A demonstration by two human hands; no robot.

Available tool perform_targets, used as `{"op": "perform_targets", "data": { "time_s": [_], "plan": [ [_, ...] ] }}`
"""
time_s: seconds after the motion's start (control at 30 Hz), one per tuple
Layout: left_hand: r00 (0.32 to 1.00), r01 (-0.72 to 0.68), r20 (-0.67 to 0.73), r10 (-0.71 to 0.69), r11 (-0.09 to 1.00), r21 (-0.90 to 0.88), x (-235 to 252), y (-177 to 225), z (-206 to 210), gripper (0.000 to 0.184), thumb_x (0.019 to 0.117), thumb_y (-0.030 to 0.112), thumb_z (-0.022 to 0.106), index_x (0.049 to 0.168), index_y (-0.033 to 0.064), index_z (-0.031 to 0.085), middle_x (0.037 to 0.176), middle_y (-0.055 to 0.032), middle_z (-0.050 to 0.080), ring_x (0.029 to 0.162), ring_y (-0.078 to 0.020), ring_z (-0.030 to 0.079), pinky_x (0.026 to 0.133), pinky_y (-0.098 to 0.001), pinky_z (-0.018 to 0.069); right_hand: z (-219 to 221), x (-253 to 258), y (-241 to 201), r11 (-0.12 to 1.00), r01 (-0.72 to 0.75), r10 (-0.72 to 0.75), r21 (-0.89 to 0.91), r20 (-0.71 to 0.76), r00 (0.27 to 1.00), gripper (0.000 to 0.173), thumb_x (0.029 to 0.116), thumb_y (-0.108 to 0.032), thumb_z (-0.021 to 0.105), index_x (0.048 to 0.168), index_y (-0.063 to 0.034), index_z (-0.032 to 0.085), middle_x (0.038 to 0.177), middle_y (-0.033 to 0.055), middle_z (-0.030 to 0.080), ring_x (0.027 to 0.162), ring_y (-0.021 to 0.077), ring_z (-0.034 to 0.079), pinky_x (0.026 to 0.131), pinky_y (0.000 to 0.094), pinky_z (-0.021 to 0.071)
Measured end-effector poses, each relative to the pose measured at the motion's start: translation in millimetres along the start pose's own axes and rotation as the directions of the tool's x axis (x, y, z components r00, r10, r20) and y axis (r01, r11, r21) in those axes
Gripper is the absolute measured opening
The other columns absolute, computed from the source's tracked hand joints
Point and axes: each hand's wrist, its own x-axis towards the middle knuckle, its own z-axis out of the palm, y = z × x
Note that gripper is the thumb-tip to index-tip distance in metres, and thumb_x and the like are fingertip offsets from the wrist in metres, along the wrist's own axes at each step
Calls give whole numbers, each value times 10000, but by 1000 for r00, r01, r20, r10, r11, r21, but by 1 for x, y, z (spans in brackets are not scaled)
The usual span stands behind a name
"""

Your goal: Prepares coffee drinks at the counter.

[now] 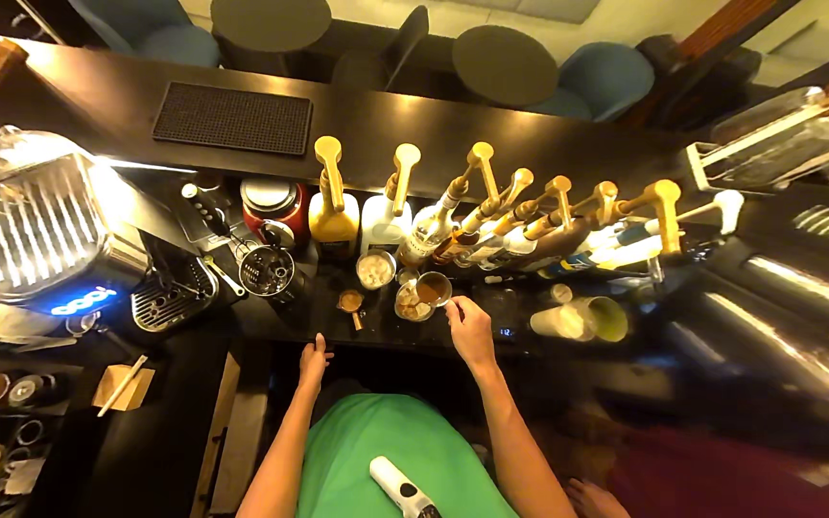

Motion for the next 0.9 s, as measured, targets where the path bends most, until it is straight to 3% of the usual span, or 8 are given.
{"op": "perform_targets", "data": {
  "time_s": [0.9],
  "plan": [
    [1000,1,1,-1,1000,-4,2,-1,0,606,1106,475,355,1347,-55,523,1194,-241,673,1009,-314,711,876,-481,576,5,10,-8,1000,13,-14,21,12,1000,297,1065,-239,502,1053,-53,733,944,81,708,821,142,680,778,320,581]
  ]
}}
